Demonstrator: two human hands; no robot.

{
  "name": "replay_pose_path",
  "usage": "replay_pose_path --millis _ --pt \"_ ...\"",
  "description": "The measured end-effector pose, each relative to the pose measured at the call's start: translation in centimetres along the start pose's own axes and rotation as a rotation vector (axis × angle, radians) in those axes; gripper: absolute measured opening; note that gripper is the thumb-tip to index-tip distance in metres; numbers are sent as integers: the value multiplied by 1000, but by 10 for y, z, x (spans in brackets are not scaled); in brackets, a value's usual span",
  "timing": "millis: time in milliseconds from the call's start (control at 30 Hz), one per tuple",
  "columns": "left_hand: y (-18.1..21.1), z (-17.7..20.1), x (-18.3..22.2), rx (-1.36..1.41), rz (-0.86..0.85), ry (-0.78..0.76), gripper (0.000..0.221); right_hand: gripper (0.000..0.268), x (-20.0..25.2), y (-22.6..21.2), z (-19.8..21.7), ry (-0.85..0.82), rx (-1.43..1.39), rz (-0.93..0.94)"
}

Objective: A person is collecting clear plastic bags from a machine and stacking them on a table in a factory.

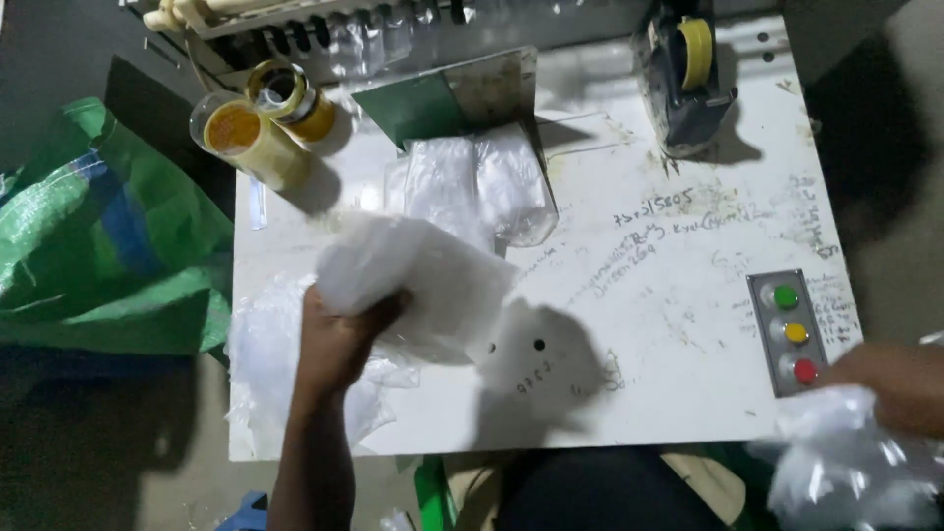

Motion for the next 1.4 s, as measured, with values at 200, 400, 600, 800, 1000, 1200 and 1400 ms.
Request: replay_pose_path --millis 200,400,600,800,1000,1200,1400 --pt "-95 -58 63 402 546 -211 43 39 105 -10 116 1143 -195 397" --pt "-111 -81 90 392 544 -377 25 58 83 -99 150 1841 54 583" --pt "-122 -91 66 514 500 -497 42 118 41 -163 109 1127 301 407" --pt "-174 -121 43 439 680 -483 35 73 36 -234 74 494 -1082 1234" --pt "-230 -83 68 868 808 -128 88 39 -25 -216 68 530 -1526 949" --pt "-137 -93 120 525 581 -146 86 71 -13 -229 71 433 -1531 1020" --pt "-140 -118 103 447 743 113 61 37 59 -264 115 485 -1435 762"
Point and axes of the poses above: each hand's wrist, its own x-axis away from the middle knuckle, its own z-axis out of the back of the hand, y = z × x, the point moved 5 cm from there along -x, towards the middle knuckle, and after that the axes turned 15 degrees about x, right-handed, at the moved point
